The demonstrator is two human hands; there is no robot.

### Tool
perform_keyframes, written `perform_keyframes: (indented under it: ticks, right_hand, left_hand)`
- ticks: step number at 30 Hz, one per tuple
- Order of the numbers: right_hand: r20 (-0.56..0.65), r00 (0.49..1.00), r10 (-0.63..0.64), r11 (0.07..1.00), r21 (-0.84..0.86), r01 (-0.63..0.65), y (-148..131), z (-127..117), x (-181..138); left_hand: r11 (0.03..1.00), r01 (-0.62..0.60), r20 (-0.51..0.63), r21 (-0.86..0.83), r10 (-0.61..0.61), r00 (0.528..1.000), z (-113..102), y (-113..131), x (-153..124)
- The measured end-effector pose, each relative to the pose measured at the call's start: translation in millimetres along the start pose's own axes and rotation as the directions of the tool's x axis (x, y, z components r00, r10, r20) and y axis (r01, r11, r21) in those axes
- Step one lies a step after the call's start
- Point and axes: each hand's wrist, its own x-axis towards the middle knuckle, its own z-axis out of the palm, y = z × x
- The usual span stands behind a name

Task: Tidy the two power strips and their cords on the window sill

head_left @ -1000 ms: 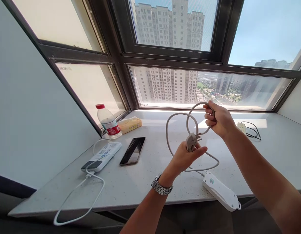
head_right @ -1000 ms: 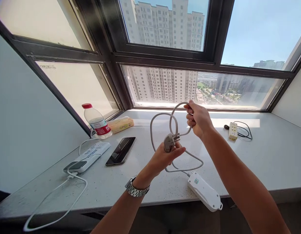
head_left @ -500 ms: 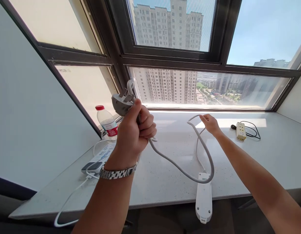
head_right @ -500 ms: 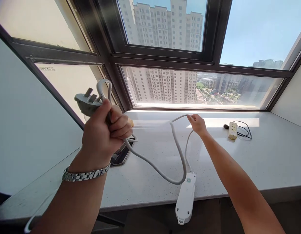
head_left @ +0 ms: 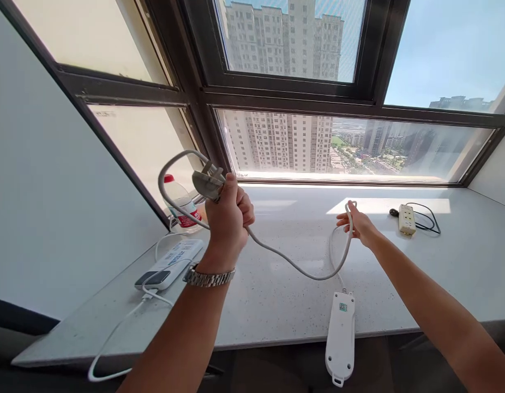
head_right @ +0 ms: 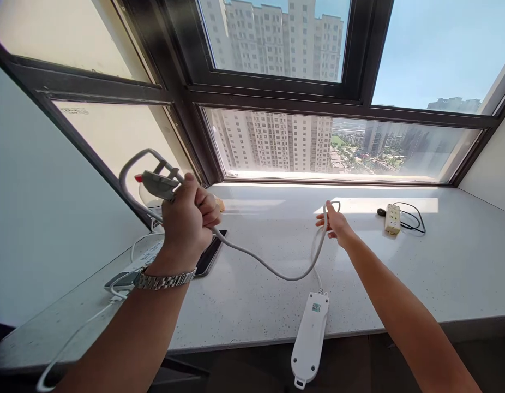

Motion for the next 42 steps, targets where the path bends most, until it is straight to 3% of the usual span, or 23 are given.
perform_keyframes:
  ticks: [3, 7, 11, 15, 18, 21, 23, 28, 32, 37, 42]
  right_hand:
    - [0.065, 0.998, 0.007, 0.995, 0.101, -0.013, -10, -2, -5]
    - [0.146, 0.988, 0.05, 0.998, -0.042, -0.044, -23, -15, -1]
    - [0.184, 0.98, 0.079, 0.99, -0.133, -0.055, -36, -20, -1]
    - [0.249, 0.968, 0.014, 0.999, -0.041, -0.004, -42, -2, -8]
    - [0.247, 0.964, -0.095, 0.994, 0.073, 0.079, -44, 15, -13]
    - [0.147, 0.977, -0.157, 0.975, 0.178, 0.13, -47, 25, -15]
    - [0.085, 0.978, -0.191, 0.955, 0.246, 0.165, -49, 27, -16]
    - [0.084, 0.958, -0.273, 0.902, 0.368, 0.225, -51, 24, -24]
    - [0.139, 0.94, -0.312, 0.904, 0.348, 0.249, -51, 25, -31]
    - [0.152, 0.92, -0.362, 0.893, 0.341, 0.295, -47, 31, -40]
    - [0.26, 0.904, -0.34, 0.92, 0.29, 0.263, -44, 24, -43]
  left_hand:
    - [0.999, -0.044, 0.145, 0.023, 0.04, 0.989, -2, -11, -5]
    - [0.983, -0.092, 0.418, 0.162, 0.016, 0.908, -7, -15, -16]
    - [0.96, -0.031, 0.65, 0.277, -0.164, 0.742, -6, -13, -36]
    - [0.943, 0.064, 0.792, 0.326, -0.309, 0.526, 4, -19, -61]
    - [0.927, 0.224, 0.863, 0.301, -0.364, 0.349, 13, -32, -77]
    - [0.864, 0.404, 0.879, 0.302, -0.416, 0.232, 15, -52, -88]
    - [0.811, 0.485, 0.858, 0.328, -0.471, 0.206, 12, -66, -92]
    - [0.713, 0.613, 0.791, 0.34, -0.569, 0.224, 0, -92, -92]
    - [0.643, 0.653, 0.723, 0.401, -0.66, 0.206, -1, -99, -90]
    - [0.624, 0.66, 0.675, 0.419, -0.7, 0.233, 8, -101, -89]
    - [0.592, 0.667, 0.697, 0.452, -0.701, 0.151, 6, -100, -89]
